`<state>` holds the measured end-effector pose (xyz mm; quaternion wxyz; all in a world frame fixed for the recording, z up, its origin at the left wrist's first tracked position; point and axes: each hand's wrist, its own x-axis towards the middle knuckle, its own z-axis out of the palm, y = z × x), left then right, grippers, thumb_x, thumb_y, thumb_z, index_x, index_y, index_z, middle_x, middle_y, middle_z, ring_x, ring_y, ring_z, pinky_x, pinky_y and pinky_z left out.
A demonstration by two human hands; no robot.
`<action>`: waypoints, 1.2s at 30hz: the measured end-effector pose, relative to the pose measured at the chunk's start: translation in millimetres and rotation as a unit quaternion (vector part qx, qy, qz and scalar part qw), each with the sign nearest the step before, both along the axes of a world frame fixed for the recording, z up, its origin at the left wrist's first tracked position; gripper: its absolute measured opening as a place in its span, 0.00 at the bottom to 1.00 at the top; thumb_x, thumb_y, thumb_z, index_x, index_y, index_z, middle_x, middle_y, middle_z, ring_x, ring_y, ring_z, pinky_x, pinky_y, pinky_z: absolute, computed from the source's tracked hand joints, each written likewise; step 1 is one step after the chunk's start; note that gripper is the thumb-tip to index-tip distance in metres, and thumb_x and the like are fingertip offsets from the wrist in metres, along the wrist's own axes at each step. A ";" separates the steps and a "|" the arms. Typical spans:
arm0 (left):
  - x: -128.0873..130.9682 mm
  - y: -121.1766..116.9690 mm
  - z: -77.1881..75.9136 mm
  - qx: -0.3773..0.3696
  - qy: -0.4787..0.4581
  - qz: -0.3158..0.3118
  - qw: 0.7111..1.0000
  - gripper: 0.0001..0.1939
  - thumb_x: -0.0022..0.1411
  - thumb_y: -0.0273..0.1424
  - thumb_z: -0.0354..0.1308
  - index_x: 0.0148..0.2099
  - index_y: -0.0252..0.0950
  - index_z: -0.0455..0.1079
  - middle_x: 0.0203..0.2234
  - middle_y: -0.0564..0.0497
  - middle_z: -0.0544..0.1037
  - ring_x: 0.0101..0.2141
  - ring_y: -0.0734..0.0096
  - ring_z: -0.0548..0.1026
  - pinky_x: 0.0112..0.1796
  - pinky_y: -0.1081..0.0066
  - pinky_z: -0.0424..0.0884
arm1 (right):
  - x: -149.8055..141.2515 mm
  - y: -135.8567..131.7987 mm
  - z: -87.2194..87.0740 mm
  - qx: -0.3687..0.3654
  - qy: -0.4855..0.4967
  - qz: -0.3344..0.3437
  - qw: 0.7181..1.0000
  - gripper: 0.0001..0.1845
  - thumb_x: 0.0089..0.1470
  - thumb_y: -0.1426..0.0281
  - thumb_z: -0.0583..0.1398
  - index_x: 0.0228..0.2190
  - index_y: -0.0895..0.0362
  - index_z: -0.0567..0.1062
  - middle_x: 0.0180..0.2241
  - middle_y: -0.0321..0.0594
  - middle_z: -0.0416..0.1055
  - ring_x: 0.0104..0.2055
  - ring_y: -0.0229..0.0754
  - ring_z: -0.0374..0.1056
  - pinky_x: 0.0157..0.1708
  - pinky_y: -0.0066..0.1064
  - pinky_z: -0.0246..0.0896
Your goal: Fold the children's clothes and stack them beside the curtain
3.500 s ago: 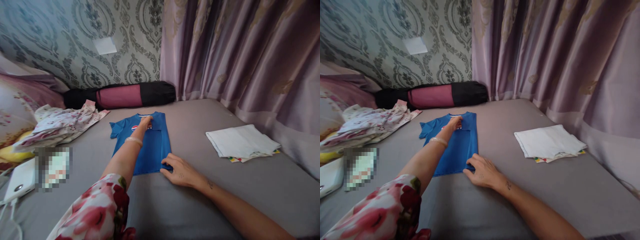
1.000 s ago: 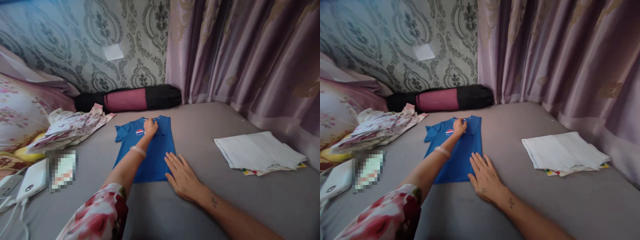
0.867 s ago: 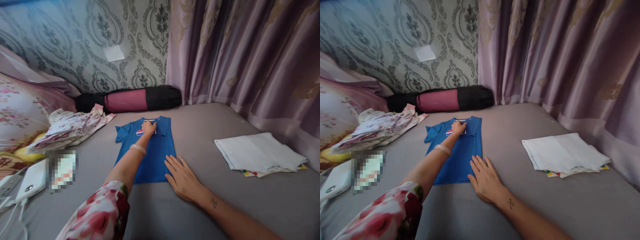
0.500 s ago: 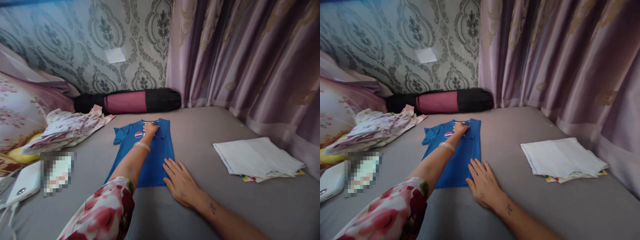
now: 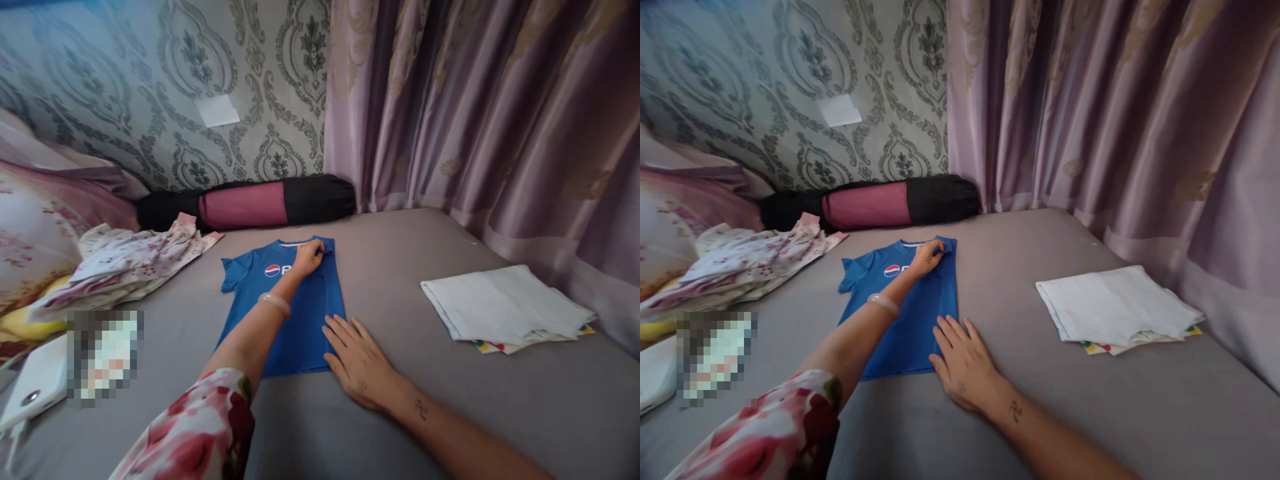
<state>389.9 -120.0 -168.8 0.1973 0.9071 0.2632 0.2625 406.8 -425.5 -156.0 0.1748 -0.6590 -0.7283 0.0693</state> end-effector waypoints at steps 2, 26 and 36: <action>-2.6 1.4 -2.4 0.013 0.015 -0.056 0.998 0.12 0.52 0.19 0.52 0.38 0.38 0.68 0.42 0.47 0.78 0.46 0.63 0.74 0.51 0.63 0.66 | 0.0 -0.1 -0.5 0.004 -0.001 0.001 1.000 0.28 0.67 0.60 0.44 0.62 0.58 0.61 0.65 0.44 0.52 0.68 0.46 0.44 0.66 0.48 0.40; 35.1 -19.9 -1.3 0.049 0.182 0.001 0.982 0.27 0.69 0.38 0.40 0.65 0.30 0.57 0.65 0.40 0.58 0.66 0.56 0.50 0.64 0.55 0.42 | -0.3 -0.9 2.3 -0.007 0.012 -0.006 1.000 0.27 0.66 0.60 0.45 0.63 0.56 0.60 0.65 0.42 0.53 0.68 0.46 0.45 0.66 0.47 0.40; 39.0 -18.7 -7.6 0.010 0.211 -0.003 0.978 0.29 0.70 0.41 0.40 0.67 0.33 0.54 0.67 0.41 0.53 0.66 0.56 0.48 0.64 0.54 0.43 | -0.2 -0.1 1.8 -0.013 0.015 -0.008 1.000 0.27 0.66 0.60 0.45 0.63 0.56 0.60 0.66 0.42 0.52 0.68 0.45 0.44 0.66 0.47 0.38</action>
